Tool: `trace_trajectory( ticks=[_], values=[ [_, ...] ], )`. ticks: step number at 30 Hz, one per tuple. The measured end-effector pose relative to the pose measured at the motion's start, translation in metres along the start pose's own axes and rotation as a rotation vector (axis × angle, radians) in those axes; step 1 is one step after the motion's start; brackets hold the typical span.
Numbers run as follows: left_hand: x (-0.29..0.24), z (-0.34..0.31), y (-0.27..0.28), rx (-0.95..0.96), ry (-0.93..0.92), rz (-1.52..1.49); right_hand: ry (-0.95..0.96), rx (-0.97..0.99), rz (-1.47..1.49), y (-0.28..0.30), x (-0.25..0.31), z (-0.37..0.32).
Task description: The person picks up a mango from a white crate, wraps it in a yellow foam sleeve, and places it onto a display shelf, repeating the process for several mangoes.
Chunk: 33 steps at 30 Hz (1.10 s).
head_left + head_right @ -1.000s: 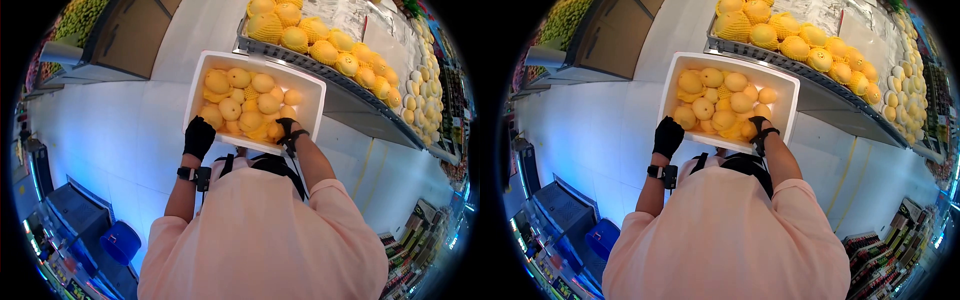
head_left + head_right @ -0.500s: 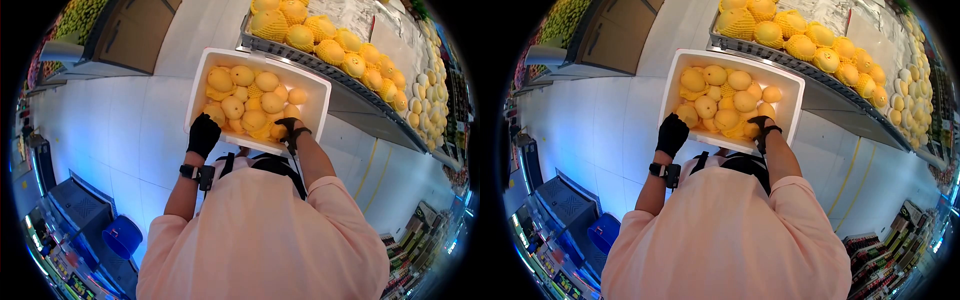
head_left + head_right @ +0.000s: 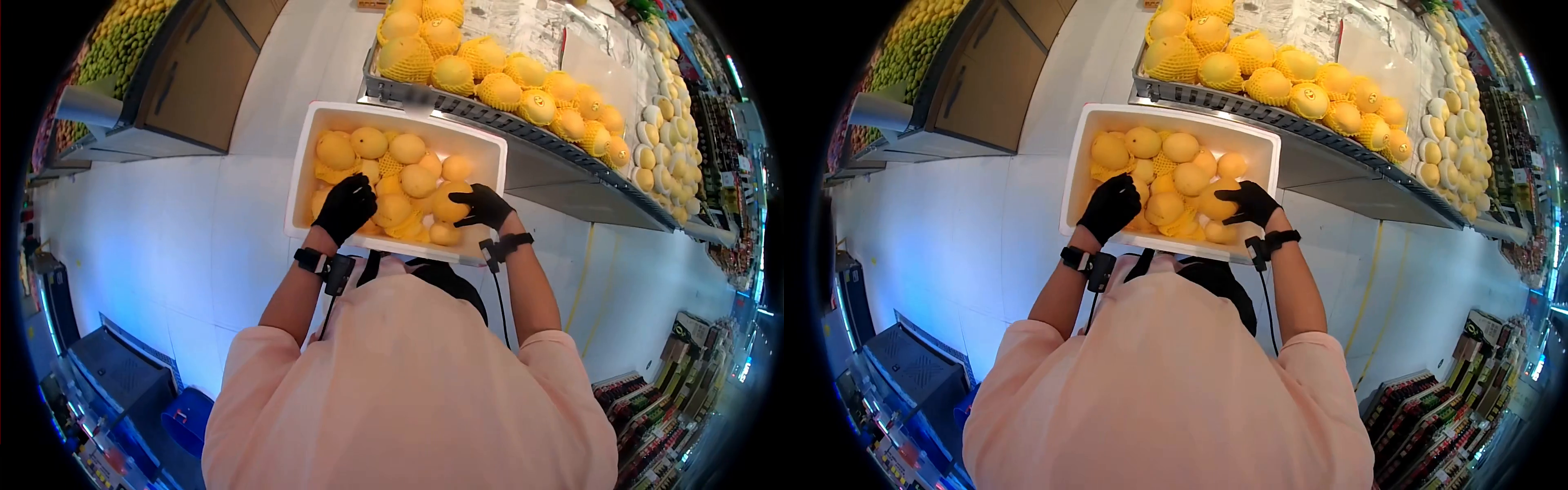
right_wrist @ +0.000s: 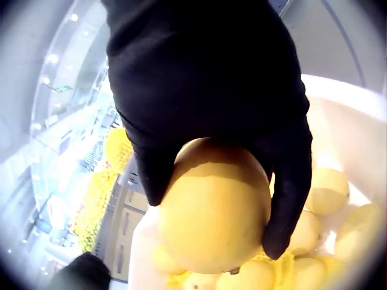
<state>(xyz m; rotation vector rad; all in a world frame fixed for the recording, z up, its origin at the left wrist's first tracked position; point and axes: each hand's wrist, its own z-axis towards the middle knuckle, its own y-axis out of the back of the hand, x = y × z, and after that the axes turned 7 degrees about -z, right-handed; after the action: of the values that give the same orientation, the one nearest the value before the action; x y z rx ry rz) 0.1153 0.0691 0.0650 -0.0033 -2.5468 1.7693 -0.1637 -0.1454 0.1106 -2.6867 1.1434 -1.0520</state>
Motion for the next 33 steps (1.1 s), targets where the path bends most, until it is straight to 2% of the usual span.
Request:
trace_trajectory(
  ticks=[1, 2, 4, 6, 11, 13, 14, 17, 20, 22, 23, 24, 26, 27, 30, 32, 33],
  values=[
    [0.008, 0.004, -0.006, 0.022, -0.02, 0.2, 0.059, -0.033, -0.038, -0.017, 0.016, -0.023],
    [0.018, 0.003, -0.027, -0.097, -0.019, 0.226, 0.13, -0.02, -0.026, -0.023, 0.018, -0.032],
    [0.035, 0.005, -0.055, -0.123, 0.042, 0.282, 0.279, 0.007, 0.001, -0.033, 0.025, -0.045],
    [0.047, 0.014, -0.084, -0.248, 0.303, 0.267, 0.372, 0.049, 0.039, -0.045, 0.033, -0.06],
    [0.062, 0.003, -0.124, 0.131, 0.539, 0.108, 0.552, 0.078, 0.051, -0.078, 0.046, -0.077],
    [0.063, -0.009, -0.15, 0.368, 0.019, 1.255, 0.672, 0.002, -0.224, -0.087, 0.053, -0.076],
    [0.063, -0.015, -0.162, 0.462, -0.299, 1.806, 0.728, -0.035, -0.361, -0.091, 0.056, -0.076],
    [0.061, -0.026, -0.171, 0.383, -0.414, 1.718, 0.775, -0.074, -0.55, -0.108, 0.068, -0.082],
    [0.055, -0.029, -0.163, 0.39, -0.495, 1.794, 0.747, -0.051, -0.579, -0.12, 0.077, -0.091],
    [0.053, -0.025, -0.153, 0.332, -0.397, 1.492, 0.644, -0.13, -0.484, -0.124, 0.077, -0.09],
    [0.052, -0.022, -0.148, 0.298, -0.3, 1.236, 0.59, -0.17, -0.436, -0.125, 0.076, -0.089],
    [0.05, -0.02, -0.144, 0.252, -0.222, 0.974, 0.618, -0.146, -0.359, -0.126, 0.072, -0.087],
    [0.046, -0.018, -0.145, 0.142, 0.021, 0.24, 0.669, -0.095, -0.204, -0.129, 0.061, -0.08],
    [0.047, -0.017, -0.145, 0.124, -0.095, 0.389, 0.737, -0.066, -0.159, -0.131, 0.056, -0.077],
    [0.056, -0.018, -0.157, 0.044, -0.427, 0.874, 0.74, -0.043, -0.009, -0.135, 0.054, -0.071],
    [0.062, -0.025, -0.172, -0.026, -0.621, 1.251, 0.716, 0.055, 0.201, -0.136, 0.049, -0.063],
    [0.066, -0.024, -0.173, -0.039, -0.659, 1.31, 0.7, 0.103, 0.305, -0.136, 0.046, -0.062]
  ],
)
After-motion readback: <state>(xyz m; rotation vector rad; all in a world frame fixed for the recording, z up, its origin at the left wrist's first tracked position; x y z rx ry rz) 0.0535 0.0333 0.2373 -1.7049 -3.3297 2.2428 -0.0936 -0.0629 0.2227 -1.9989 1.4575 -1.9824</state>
